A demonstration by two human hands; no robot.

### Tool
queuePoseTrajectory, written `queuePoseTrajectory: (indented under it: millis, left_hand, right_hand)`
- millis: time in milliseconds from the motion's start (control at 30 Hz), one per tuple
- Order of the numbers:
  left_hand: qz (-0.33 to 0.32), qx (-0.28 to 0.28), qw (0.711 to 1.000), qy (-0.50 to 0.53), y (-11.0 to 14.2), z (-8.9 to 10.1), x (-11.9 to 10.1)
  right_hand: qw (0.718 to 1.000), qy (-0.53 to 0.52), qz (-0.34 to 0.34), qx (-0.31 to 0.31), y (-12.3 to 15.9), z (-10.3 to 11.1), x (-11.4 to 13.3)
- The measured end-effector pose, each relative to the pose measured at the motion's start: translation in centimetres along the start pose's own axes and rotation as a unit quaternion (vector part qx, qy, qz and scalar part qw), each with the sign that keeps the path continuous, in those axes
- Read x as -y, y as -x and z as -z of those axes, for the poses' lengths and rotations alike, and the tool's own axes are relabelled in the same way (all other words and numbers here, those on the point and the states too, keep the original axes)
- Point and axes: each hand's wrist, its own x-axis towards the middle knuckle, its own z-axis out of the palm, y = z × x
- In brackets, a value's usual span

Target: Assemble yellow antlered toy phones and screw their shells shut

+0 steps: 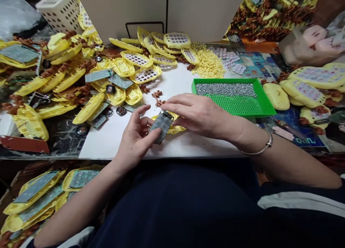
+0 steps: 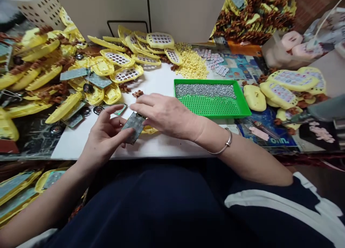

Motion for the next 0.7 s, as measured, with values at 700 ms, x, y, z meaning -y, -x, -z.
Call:
queuePoseTrajectory:
  millis: [700]
  left_hand:
    - [-0.196, 0.034, 0.817, -0.541, -5.8, -4.0, 0.7]
  right_hand:
    - [0.793, -0.493, -0.333, -0.13, 2.5, -2.4, -1.5]
